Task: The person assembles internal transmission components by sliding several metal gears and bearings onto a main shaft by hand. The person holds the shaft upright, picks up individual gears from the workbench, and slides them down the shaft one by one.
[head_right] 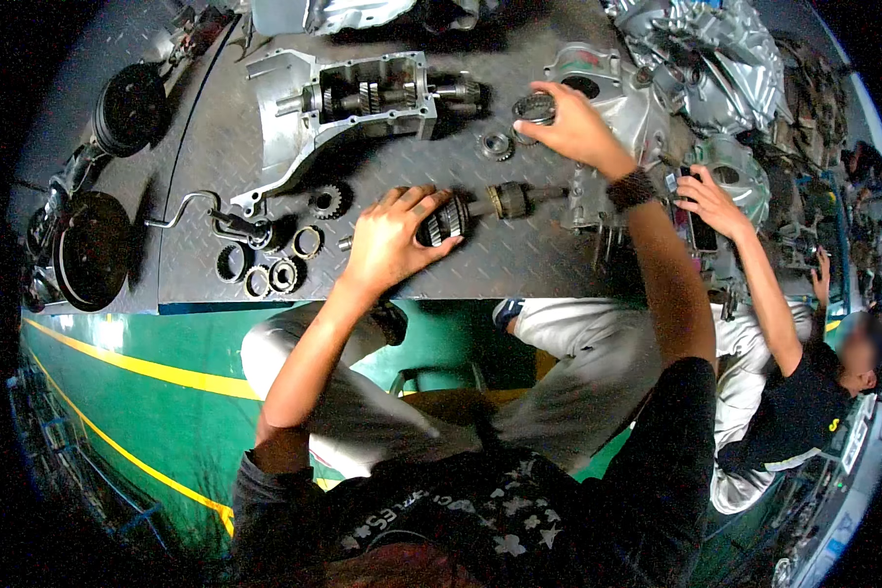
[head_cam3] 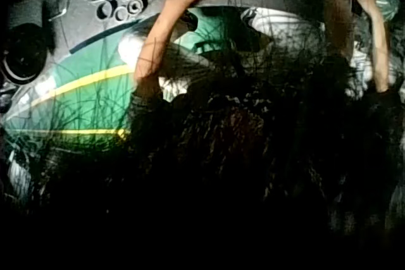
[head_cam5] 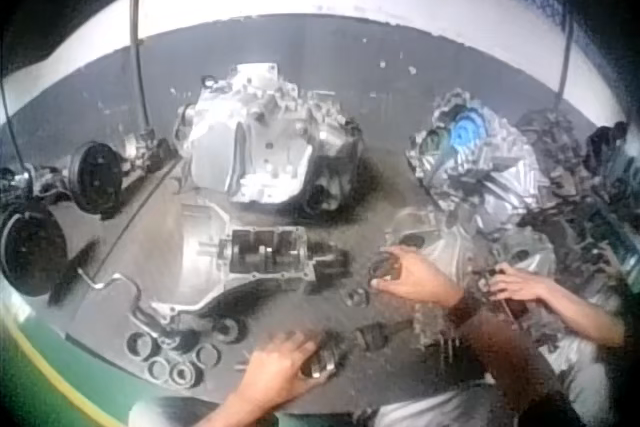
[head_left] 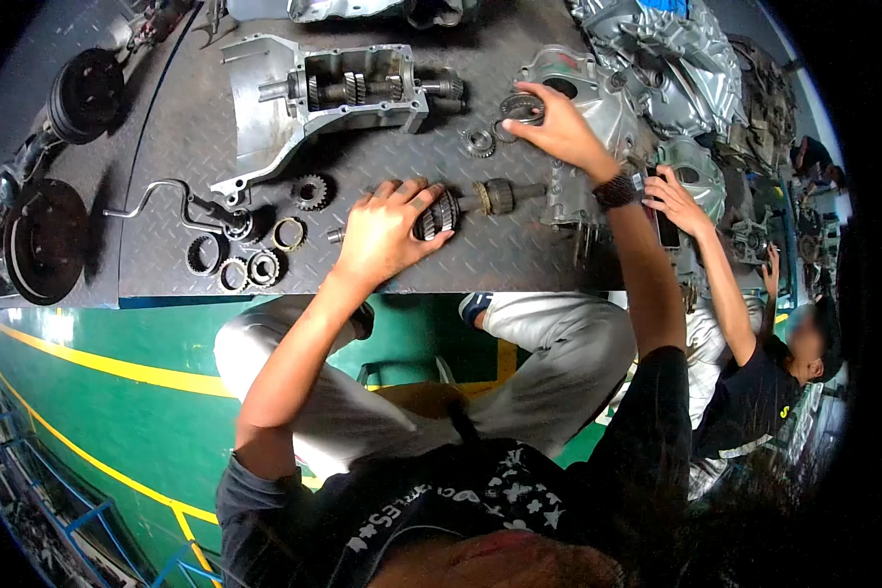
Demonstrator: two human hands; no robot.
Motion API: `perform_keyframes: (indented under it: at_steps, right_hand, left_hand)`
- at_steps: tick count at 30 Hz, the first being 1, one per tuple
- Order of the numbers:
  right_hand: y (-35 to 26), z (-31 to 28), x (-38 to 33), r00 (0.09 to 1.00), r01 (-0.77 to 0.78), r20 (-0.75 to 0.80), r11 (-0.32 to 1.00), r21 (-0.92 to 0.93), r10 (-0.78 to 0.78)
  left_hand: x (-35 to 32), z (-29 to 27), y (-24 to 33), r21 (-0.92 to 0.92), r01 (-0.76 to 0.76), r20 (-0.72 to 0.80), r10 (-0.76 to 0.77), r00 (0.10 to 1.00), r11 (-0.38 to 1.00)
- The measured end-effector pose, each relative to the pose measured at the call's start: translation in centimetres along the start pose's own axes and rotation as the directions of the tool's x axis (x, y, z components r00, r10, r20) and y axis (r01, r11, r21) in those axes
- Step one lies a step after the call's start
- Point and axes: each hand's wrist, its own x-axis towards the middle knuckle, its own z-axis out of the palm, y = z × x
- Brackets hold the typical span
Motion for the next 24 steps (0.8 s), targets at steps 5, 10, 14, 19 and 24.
perform_keyframes:
  at_steps: [5, 10, 14, 19, 24]
  right_hand:
    - [0.2, 5.2, 3.0, 0.982, -0.077, -0.186, 0.951, -0.298, 0.022]
    - [0.0, 7.4, 5.9, 0.977, -0.203, -0.119, 0.931, -0.303, 0.174]
    - [2.2, 6.9, 5.3, 0.985, -0.169, -0.054, 0.955, -0.243, 0.161]
    - [-4.2, 2.3, 0.3, 0.991, 0.088, 0.100, 0.996, 0.031, -0.091]
    - [-8.1, 1.8, -7.7, 0.856, 0.378, 0.397, 0.925, -0.043, -0.332]
  left_hand:
    - [0.1, 0.1, 0.4, -0.030, -0.009, -0.017, 0.008, 1.000, 1.000]
    - [0.0, -0.2, 0.4, -0.011, -0.004, 0.000, 0.004, 1.000, 1.000]
    - [0.1, 0.0, 0.7, -0.038, -0.022, -0.019, 0.022, 1.000, 0.999]
    - [-0.5, -0.2, -0.4, 0.014, 0.001, -0.019, -0.001, 1.000, 1.000]
    - [-0.1, 0.2, 0.4, -0.012, -0.022, -0.028, 0.022, 0.999, 1.000]
